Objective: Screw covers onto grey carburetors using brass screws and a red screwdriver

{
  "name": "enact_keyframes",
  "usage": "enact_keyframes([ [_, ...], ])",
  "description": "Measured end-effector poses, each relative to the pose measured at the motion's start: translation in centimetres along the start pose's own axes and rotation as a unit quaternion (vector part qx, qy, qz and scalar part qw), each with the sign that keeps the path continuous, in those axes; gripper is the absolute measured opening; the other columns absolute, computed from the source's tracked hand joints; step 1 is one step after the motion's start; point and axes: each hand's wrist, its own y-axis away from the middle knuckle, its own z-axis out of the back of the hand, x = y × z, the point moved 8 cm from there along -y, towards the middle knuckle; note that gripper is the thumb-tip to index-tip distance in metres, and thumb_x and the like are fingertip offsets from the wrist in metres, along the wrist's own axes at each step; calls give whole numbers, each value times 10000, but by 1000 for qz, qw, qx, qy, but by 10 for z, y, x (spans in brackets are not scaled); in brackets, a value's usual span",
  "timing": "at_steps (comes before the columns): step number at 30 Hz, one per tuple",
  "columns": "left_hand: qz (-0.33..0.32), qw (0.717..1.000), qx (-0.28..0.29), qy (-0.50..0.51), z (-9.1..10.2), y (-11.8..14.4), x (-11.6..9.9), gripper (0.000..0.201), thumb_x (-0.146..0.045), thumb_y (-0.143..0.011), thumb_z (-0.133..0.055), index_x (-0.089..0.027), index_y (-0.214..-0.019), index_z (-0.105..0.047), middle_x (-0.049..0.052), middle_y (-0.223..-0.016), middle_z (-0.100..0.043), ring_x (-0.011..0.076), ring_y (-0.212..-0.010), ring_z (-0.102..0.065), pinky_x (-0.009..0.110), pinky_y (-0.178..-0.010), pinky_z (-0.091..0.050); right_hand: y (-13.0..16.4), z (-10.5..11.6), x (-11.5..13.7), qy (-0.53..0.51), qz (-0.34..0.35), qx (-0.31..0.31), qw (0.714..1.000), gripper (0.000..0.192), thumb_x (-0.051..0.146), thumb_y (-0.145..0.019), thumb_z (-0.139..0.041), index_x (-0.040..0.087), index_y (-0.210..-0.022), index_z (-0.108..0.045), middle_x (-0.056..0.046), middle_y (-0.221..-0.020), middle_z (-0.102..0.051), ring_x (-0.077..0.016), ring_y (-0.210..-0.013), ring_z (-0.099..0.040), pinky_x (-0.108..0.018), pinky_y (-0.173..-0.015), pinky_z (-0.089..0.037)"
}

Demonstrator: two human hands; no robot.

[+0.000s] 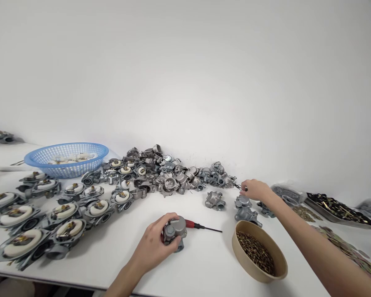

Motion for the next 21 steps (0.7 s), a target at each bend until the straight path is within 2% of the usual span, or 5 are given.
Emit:
enact_keyframes([
  [4, 1, 1000, -10, -8, 2, 1, -1, 413, -284, -819, -663, -300, -1232, -666, 20, -1183, -760, 230, -942, -721, 314, -820, -599, 9, -23, 19, -20, 30, 50, 998, 449, 529, -897, -683, 245, -1240, -743, -131, -1326, -727, -293, -988, -737, -342, -789, -552],
  [8, 2, 1000, -21, 8, 0, 1, 2, 417, -320, -815, -669, -294, -1231, -676, 20, -1081, -775, 227, -875, -722, 294, -744, -601, 11, -40, 41, -13, 46, 34, 998, 580, 509, -858, -768, 223, -1348, -651, -151, -1364, -690, -293, -1113, -694, -324, -875, -545],
  [10, 0, 1000, -26, 12, 0, 1, 3, 409, -331, -814, -668, -295, -1221, -680, 18, -1048, -774, 226, -858, -719, 288, -725, -598, 8, -48, 48, 6, 33, 26, 999, 631, 463, -853, -805, 196, -1387, -601, -159, -1343, -675, -286, -1113, -682, -363, -910, -554],
  [15, -5, 999, -27, 17, 0, 0, 3, 397, -330, -810, -661, -287, -1204, -676, 13, -1013, -774, 213, -818, -712, 273, -696, -587, 1, -60, 55, 56, -31, -1, 998, 450, 394, -1005, -671, 189, -1394, -577, -112, -1365, -622, -262, -1136, -666, -491, -960, -582],
  [21, 2, 1000, -12, 17, -2, 0, 3, 397, -299, -819, -634, -293, -1215, -655, 0, -1019, -772, 206, -816, -712, 272, -697, -571, 0, -60, 50, 48, -38, -13, 998, 478, 395, -1001, -679, 199, -1421, -562, -118, -1394, -608, -271, -1156, -661, -500, -968, -582],
])
